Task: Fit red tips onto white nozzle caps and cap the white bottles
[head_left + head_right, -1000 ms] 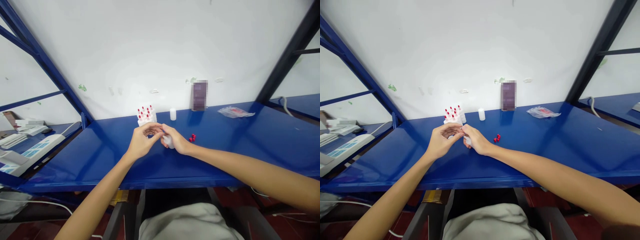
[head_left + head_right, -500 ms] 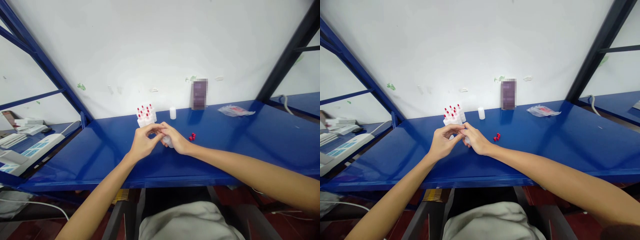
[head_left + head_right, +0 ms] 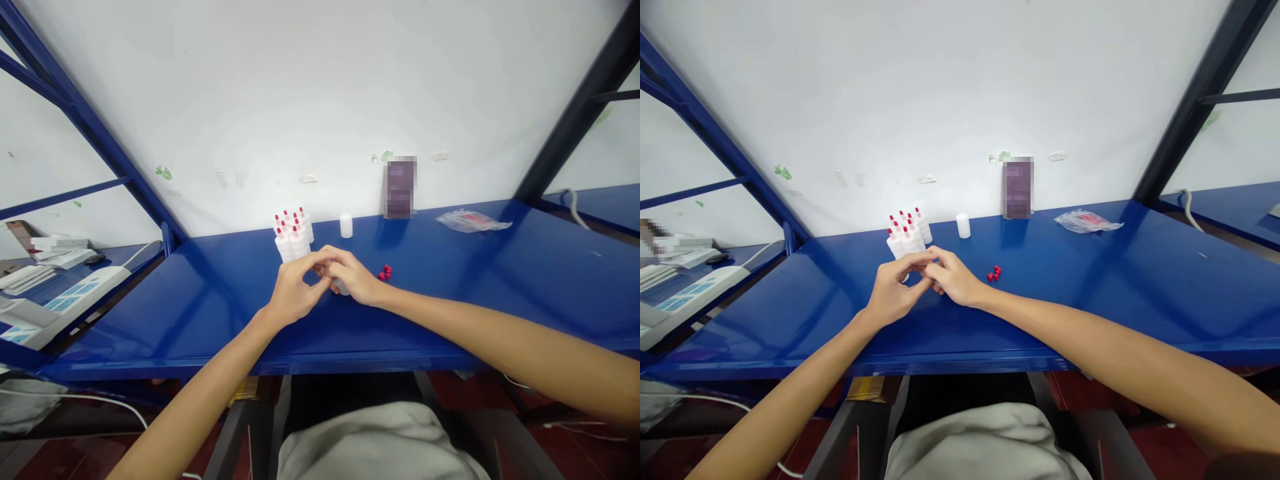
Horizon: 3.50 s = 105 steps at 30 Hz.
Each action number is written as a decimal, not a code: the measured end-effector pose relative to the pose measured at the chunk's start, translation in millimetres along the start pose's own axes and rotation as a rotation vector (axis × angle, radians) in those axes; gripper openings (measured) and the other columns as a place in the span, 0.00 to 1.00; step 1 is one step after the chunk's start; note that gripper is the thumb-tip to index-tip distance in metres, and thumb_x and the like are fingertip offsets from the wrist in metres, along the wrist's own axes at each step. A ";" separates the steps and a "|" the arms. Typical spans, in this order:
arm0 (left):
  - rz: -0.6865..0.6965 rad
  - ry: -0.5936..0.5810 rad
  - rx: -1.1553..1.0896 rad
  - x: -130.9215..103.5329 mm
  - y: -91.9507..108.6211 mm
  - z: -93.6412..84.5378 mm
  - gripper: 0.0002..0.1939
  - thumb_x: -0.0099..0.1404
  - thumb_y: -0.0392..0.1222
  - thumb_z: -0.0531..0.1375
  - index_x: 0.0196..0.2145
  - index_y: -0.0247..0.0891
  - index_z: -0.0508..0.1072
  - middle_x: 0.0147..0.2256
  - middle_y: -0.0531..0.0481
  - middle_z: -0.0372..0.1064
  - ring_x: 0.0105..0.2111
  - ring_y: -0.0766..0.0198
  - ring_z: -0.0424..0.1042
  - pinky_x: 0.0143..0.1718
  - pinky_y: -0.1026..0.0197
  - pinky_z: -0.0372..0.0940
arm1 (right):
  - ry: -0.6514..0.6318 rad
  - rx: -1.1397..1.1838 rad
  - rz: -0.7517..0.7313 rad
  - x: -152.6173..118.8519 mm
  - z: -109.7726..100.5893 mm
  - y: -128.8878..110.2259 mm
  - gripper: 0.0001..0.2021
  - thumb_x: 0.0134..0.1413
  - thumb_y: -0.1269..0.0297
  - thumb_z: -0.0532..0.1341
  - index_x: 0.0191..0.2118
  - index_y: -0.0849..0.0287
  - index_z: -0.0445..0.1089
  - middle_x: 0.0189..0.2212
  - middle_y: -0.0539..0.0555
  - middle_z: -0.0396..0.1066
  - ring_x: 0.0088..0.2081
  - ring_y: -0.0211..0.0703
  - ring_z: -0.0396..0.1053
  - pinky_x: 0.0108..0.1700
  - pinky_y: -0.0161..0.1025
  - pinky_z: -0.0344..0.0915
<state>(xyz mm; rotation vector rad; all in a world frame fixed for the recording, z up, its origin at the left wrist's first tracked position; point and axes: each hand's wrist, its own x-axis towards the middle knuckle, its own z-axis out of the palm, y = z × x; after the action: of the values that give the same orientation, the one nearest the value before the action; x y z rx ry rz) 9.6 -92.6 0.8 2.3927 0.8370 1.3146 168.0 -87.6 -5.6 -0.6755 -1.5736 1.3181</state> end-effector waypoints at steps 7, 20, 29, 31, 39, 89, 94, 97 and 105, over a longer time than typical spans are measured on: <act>0.008 -0.119 0.058 9.4 8.4 -3.1 0.17 0.61 0.32 0.59 0.48 0.39 0.78 0.37 0.50 0.79 0.33 0.65 0.77 0.38 0.65 0.70 | 0.024 0.006 -0.020 -1.0 0.4 5.1 0.01 0.48 0.68 0.53 0.29 0.55 0.58 0.22 0.44 0.58 0.18 0.32 0.54 0.18 0.34 0.53; -0.163 -0.053 -0.206 14.2 7.7 -19.3 0.13 0.65 0.42 0.63 0.47 0.37 0.77 0.35 0.47 0.78 0.33 0.63 0.78 0.40 0.62 0.73 | -0.047 -0.208 -0.115 -6.6 -6.6 7.0 0.24 0.67 0.45 0.47 0.58 0.56 0.57 0.24 0.45 0.64 0.25 0.38 0.61 0.30 0.37 0.61; -0.137 -0.124 -0.164 8.4 8.3 -11.3 0.07 0.67 0.39 0.61 0.38 0.36 0.79 0.31 0.49 0.78 0.30 0.63 0.77 0.38 0.60 0.71 | -0.073 -0.134 -0.059 -6.4 -6.6 7.0 0.22 0.67 0.45 0.47 0.57 0.54 0.56 0.26 0.46 0.65 0.27 0.39 0.64 0.31 0.37 0.63; -0.105 -0.073 -0.117 9.4 7.2 -13.5 0.07 0.67 0.39 0.61 0.36 0.37 0.80 0.31 0.49 0.78 0.32 0.63 0.77 0.40 0.61 0.71 | -0.055 -0.142 -0.055 -6.3 -7.1 7.0 0.22 0.67 0.44 0.46 0.56 0.54 0.56 0.25 0.46 0.65 0.27 0.39 0.64 0.31 0.36 0.63; -0.288 0.024 0.163 21.6 -12.8 -70.1 0.10 0.62 0.45 0.64 0.35 0.37 0.81 0.35 0.47 0.80 0.35 0.58 0.78 0.41 0.58 0.71 | 0.087 -0.329 -0.004 -4.8 -8.0 4.2 0.19 0.67 0.48 0.47 0.54 0.53 0.58 0.23 0.44 0.65 0.25 0.40 0.63 0.31 0.37 0.59; -0.095 -0.068 0.425 14.3 -40.2 -69.5 0.08 0.64 0.41 0.62 0.38 0.37 0.80 0.34 0.49 0.80 0.32 0.62 0.77 0.36 0.62 0.70 | 0.099 -0.073 0.046 -0.2 -4.5 8.2 0.14 0.64 0.53 0.50 0.38 0.57 0.65 0.16 0.46 0.66 0.21 0.39 0.61 0.27 0.35 0.58; -0.128 -0.070 0.363 13.0 -42.1 -65.6 0.09 0.63 0.44 0.63 0.38 0.37 0.80 0.32 0.49 0.80 0.29 0.62 0.77 0.37 0.60 0.70 | 0.091 -0.088 0.051 -0.9 -4.9 7.7 0.14 0.64 0.53 0.50 0.39 0.57 0.65 0.17 0.47 0.66 0.22 0.39 0.62 0.28 0.35 0.57; -0.140 0.032 0.320 13.4 -39.2 -64.5 0.10 0.62 0.44 0.64 0.38 0.37 0.80 0.34 0.48 0.80 0.31 0.62 0.77 0.36 0.61 0.71 | 0.094 -0.082 0.053 -0.9 -4.9 7.3 0.14 0.64 0.53 0.50 0.38 0.57 0.65 0.17 0.46 0.66 0.22 0.39 0.62 0.28 0.35 0.57; -0.145 0.053 0.318 12.2 -38.7 -62.4 0.07 0.62 0.42 0.64 0.36 0.37 0.80 0.31 0.50 0.79 0.29 0.65 0.75 0.36 0.63 0.70 | 0.079 -0.082 0.051 -0.9 -4.7 6.2 0.13 0.64 0.54 0.50 0.38 0.57 0.65 0.17 0.46 0.66 0.22 0.38 0.62 0.28 0.35 0.56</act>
<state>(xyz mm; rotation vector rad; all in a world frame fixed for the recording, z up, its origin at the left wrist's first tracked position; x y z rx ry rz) -51.2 -56.3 23.6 2.4786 1.2953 1.2741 171.6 -84.8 -11.9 -0.8139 -1.5623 1.2548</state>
